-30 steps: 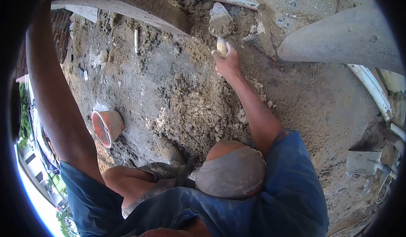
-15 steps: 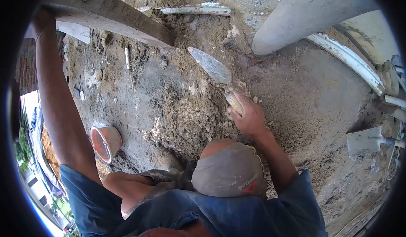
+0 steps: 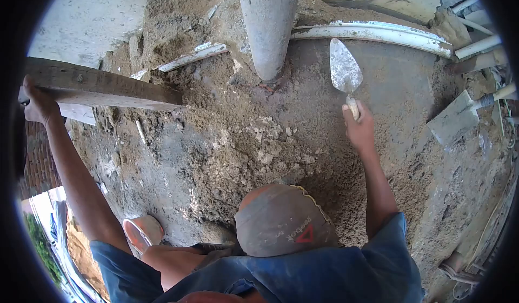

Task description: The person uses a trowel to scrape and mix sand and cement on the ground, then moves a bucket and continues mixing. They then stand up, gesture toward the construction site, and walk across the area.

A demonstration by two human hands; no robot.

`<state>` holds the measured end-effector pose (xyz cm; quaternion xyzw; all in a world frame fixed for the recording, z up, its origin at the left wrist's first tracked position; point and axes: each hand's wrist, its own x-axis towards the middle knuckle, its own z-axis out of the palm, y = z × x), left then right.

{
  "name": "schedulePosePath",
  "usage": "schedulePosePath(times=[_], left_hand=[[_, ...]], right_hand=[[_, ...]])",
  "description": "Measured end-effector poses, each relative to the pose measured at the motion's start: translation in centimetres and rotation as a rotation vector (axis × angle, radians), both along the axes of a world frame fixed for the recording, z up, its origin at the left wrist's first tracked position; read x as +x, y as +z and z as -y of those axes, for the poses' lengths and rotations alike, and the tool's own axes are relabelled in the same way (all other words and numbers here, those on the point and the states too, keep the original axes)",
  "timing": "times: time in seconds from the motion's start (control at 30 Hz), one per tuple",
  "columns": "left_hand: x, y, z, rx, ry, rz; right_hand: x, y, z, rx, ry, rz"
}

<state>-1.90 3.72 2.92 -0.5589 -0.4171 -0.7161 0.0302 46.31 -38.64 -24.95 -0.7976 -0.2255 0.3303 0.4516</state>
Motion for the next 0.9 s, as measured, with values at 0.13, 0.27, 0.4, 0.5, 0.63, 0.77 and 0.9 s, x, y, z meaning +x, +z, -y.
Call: schedulePosePath(times=[0.13,0.27,0.4,0.5,0.63,0.77,0.9], left_hand=[[-0.1,0.1,0.0,0.024,0.115,-0.017],[1.7,0.5,1.9,0.050,0.052,-0.022],[0.7,-0.1,0.4,0.125,0.119,-0.029],[3.7,0.1,4.1,0.136,0.243,-0.109],[3.9,1.0,6.4,-0.020,0.164,-0.020],[3.7,1.6,8.0,-0.150,0.092,0.022],[3.6,0.9,6.1,-0.094,0.154,0.003]], right_hand=[[8.1,1.8,-5.1,-0.031,-0.168,0.154],[12.4,3.8,-10.0,-0.095,-0.094,0.217],[11.5,6.1,-14.5,-0.181,0.098,0.225],[13.8,3.3,-16.3,-0.063,0.203,0.364],[12.8,-0.1,-15.6,0.073,0.042,0.449],[6.8,0.2,-11.9,0.211,0.005,0.364],[-0.2,1.8,-7.7,0.286,-0.130,0.319]])
